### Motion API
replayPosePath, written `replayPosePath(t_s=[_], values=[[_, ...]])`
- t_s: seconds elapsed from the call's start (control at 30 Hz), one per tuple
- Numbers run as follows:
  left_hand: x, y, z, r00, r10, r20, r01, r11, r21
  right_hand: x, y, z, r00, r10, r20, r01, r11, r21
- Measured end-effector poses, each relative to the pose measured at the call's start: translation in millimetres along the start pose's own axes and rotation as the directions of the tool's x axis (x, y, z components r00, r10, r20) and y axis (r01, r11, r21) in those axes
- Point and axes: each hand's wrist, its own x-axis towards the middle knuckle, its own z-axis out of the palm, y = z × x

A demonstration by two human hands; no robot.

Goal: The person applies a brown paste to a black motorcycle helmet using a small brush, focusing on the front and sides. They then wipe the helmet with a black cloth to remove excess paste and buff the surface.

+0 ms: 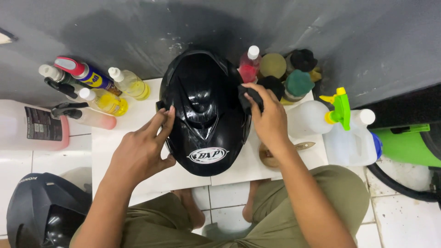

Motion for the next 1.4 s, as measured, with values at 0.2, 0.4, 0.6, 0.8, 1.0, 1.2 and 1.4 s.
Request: replayPosePath(t_s=[0.2, 0.4, 0.6, 0.8, 1.0, 1.2, 1.4], values=[[-1.3, -1.5, 1.0, 1.000, 0.001, -0.004, -0.001, 1.000, 0.011, -8.6, -20.5, -14.8, 0.971, 0.194, 0.140, -0.190, 0.981, -0.038], [3.1, -3.2, 1.4, 1.000, 0.004, 0.001, -0.004, 1.000, 0.000, 0.9, -11.0, -5.4, 0.979, 0.187, 0.080, -0.188, 0.982, 0.010], [3.8, -3.2, -1.5, 1.000, -0.003, 0.009, 0.003, 1.000, 0.027, -3.1, 0.9, -3.1, 0.941, 0.323, 0.098, -0.316, 0.945, -0.081], [5.2, -4.7, 4.2, 1.000, 0.003, 0.004, -0.003, 0.999, 0.032, -14.8, -11.5, -11.1, 0.957, 0.275, 0.094, -0.265, 0.959, -0.102], [6.6, -1.8, 1.3, 1.000, -0.004, -0.012, 0.004, 0.999, 0.043, -3.2, 18.6, 2.8, 0.952, 0.293, 0.087, -0.277, 0.947, -0.160], [6.2, -3.6, 1.1, 1.000, 0.013, -0.018, -0.012, 0.998, 0.056, -32.5, -4.9, -9.1, 0.943, 0.317, 0.105, -0.297, 0.940, -0.169], [7.9, -3.1, 0.0, 1.000, 0.008, -0.028, -0.008, 1.000, 0.030, 0.2, 25.2, 13.3, 0.948, 0.314, 0.055, -0.316, 0.948, 0.044]])
